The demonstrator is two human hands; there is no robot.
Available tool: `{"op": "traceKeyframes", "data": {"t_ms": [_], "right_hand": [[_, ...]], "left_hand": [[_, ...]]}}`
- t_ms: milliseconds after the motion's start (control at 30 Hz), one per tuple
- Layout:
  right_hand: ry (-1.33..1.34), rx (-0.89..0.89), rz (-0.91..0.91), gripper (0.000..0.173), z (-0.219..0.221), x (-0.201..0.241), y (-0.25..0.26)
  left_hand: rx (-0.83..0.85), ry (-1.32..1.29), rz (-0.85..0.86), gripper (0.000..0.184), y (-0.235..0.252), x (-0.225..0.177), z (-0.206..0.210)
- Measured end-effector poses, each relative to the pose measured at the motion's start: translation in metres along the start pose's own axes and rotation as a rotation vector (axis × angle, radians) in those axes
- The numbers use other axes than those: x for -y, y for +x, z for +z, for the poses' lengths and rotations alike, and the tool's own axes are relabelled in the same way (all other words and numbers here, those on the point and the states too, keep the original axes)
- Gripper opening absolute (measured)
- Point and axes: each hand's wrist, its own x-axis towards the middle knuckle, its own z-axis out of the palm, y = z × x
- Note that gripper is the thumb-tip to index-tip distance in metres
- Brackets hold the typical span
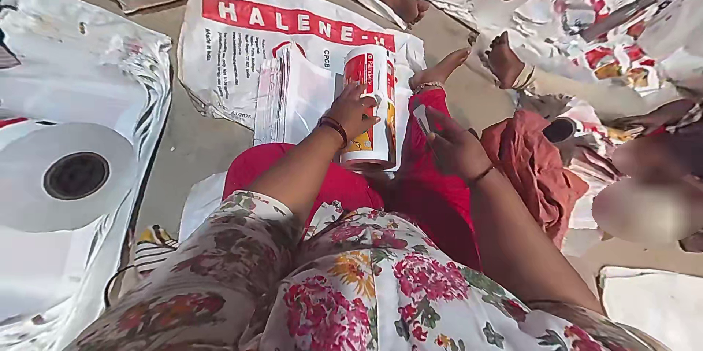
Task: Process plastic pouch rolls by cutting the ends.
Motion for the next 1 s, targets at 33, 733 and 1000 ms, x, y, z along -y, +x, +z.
{"op": "traceKeyframes", "data": {"t_ms": [33, 733, 1000], "right_hand": [[0.044, -0.021, -0.007, 0.053, 0.001, -0.006, 0.012], [0.543, -0.023, -0.052, 0.054, 0.034, -0.073, 0.099], [-0.089, 0.057, -0.175, 0.062, 0.033, -0.036, 0.056]], "left_hand": [[-0.018, 0.021, -0.001, 0.046, -0.001, -0.005, 0.004], [0.136, -0.045, -0.268, 0.029, 0.022, -0.050, -0.022], [0.146, -0.468, -0.242, 0.031, 0.024, -0.021, -0.018]]}}
